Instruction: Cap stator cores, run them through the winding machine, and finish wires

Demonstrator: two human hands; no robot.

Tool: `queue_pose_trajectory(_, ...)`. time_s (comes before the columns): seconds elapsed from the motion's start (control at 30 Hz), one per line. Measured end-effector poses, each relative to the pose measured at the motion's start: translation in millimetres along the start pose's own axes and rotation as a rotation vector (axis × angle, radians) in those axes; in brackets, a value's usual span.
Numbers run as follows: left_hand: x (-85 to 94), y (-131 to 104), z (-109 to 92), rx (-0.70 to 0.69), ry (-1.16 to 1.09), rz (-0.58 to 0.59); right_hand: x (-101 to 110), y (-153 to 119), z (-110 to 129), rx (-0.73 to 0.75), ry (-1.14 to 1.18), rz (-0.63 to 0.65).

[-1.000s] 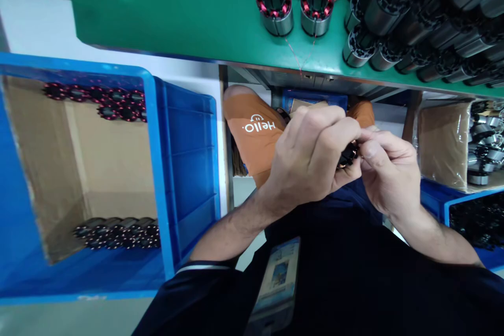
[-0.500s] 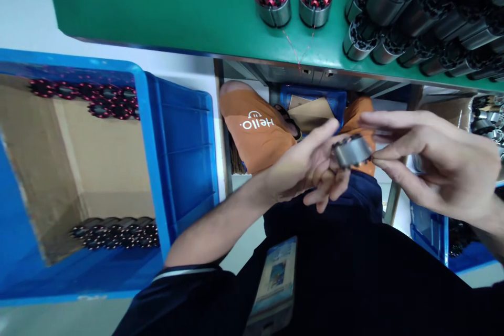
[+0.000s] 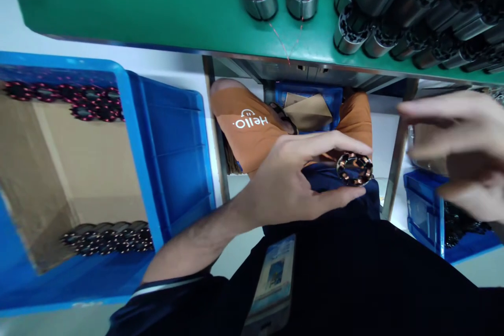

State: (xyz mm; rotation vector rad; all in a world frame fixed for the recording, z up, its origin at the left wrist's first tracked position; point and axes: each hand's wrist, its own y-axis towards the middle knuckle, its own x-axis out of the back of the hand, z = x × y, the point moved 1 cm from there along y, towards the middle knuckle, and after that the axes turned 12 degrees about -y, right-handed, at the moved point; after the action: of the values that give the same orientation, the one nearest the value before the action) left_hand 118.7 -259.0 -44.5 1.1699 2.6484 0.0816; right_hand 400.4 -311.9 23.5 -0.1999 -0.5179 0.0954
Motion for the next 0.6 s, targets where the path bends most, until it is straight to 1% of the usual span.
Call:
queue_pose_trajectory(0.03, 1.0, 1, -1, -0.077, 0.075, -0.033, 1, 3, -2, 0.025, -0.003, 0.058)
queue_pose_trajectory(0.07, 1.3, 2, 0, -0.165, 0.145, -0.047, -2, 5, -6, 0.020, 0.024, 0.161)
queue_pose_trajectory(0.1, 1.0, 2, 1, -0.258, 0.206, -0.048, -7, 8, -10, -0.019, 0.098, 0.289)
queue_pose_trajectory(0.17, 0.4, 4, 4, -0.432, 0.322, -0.071, -21, 11, -19, -0.156, 0.296, 0.547)
queue_pose_trajectory(0.2, -0.2, 4, 5, -0.510, 0.388, -0.068, -27, 12, -23, -0.213, 0.380, 0.647)
queue_pose_trajectory(0.23, -0.8, 4, 5, -0.570, 0.455, -0.063, -33, 13, -24, -0.248, 0.444, 0.713)
queue_pose_trajectory(0.27, -1.6, 3, 5, -0.605, 0.517, -0.052, -37, 13, -25, -0.255, 0.470, 0.740)
queue_pose_trajectory(0.3, -2.7, 2, 4, -0.604, 0.577, -0.029, -39, 13, -23, -0.227, 0.430, 0.712)
queue_pose_trajectory(0.37, -5.1, 0, 3, -0.506, 0.650, -0.010, -36, 13, -15, -0.095, 0.220, 0.578)
queue_pose_trajectory(0.4, -6.1, -1, 2, -0.414, 0.632, -0.031, -32, 13, -10, -0.026, 0.098, 0.500)
queue_pose_trajectory(0.43, -6.9, -1, 2, -0.329, 0.568, -0.049, -27, 14, -4, 0.023, -0.004, 0.436)
queue_pose_trajectory(0.5, -7.6, 0, 3, -0.192, 0.392, -0.065, -14, 17, 5, 0.102, -0.139, 0.349)
queue_pose_trajectory(0.53, -7.5, 1, 4, -0.173, 0.324, -0.061, -7, 19, 7, 0.149, -0.172, 0.329)
queue_pose_trajectory(0.6, -6.7, 2, 5, -0.218, 0.309, -0.054, 4, 25, 5, 0.197, -0.182, 0.317)
